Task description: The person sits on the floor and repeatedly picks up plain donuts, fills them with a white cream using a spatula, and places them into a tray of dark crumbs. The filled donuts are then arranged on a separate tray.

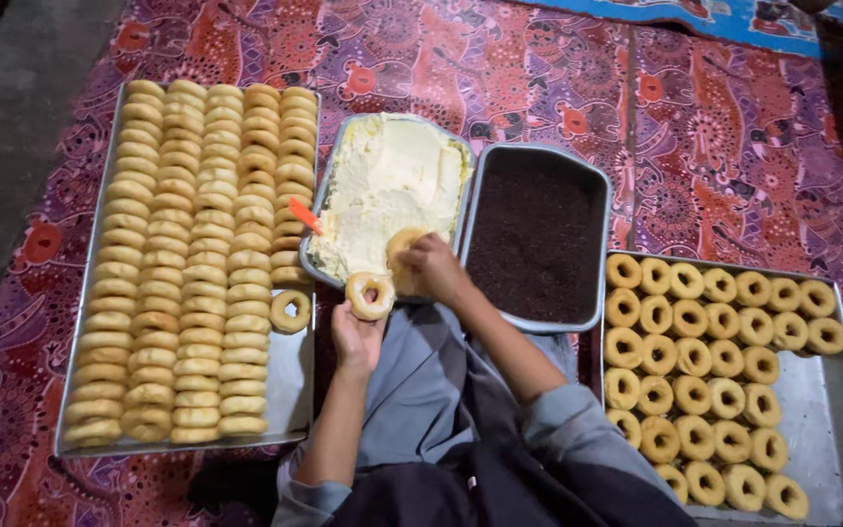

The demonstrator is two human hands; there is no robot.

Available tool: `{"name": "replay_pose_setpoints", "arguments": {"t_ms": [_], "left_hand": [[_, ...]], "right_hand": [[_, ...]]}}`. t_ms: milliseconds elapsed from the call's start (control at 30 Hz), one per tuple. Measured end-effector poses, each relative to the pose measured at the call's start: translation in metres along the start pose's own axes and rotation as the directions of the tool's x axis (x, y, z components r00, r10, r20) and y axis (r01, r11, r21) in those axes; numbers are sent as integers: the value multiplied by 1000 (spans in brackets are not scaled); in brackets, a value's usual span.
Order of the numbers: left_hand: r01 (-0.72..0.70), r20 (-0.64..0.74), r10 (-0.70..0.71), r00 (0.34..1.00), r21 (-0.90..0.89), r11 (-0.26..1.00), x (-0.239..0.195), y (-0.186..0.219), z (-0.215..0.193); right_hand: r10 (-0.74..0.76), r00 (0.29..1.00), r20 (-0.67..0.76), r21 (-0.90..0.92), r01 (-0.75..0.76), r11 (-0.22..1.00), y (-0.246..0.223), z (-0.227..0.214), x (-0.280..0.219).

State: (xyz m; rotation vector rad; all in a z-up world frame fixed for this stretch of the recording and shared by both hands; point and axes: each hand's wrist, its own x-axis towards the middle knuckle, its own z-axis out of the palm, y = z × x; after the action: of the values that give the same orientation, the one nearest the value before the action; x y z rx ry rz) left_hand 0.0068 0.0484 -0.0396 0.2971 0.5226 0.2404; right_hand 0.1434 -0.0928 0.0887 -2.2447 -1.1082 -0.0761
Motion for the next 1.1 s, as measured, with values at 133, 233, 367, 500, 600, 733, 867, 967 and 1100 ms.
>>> {"name": "replay_pose_setpoints", "arguments": {"t_ms": [133, 233, 367, 500, 600, 733, 867, 967, 1100], "left_hand": [[-20, 110, 10, 994, 98, 995, -4, -13, 19], [-6, 126, -11, 992, 136, 991, -9, -32, 39], [124, 189, -164, 968, 204, 971, -17, -82, 65], [218, 132, -254, 958, 235, 947, -17, -124, 80], [200, 157, -253, 955, 292, 935, -3, -131, 85], [161, 218, -227, 949, 283, 946, 12, -140, 83], [281, 160, -347, 924, 330, 901, 14, -156, 79], [291, 178, -369, 912, 353, 889, 22, -161, 89], [-446, 455, -24, 890, 881, 159, 39, -185, 124]], "right_hand": [[-91, 995, 48, 411, 63, 910, -14, -10, -44], [3, 1000, 22, 294, -9, 956, -10, -34, -73], [31, 981, -193, 199, 8, 980, 11, -65, -86], [198, 926, -322, 125, -166, 978, 35, -85, -107], [27, 996, -81, 271, -4, 963, 53, -102, -131], [222, 953, -204, 143, -196, 970, 72, -107, -145], [342, 921, -186, 247, -293, 924, 92, -92, -147], [491, 843, -219, -58, -514, 856, 127, -89, -146], [490, 861, -134, -180, -508, 842, 164, -89, -164]]}}
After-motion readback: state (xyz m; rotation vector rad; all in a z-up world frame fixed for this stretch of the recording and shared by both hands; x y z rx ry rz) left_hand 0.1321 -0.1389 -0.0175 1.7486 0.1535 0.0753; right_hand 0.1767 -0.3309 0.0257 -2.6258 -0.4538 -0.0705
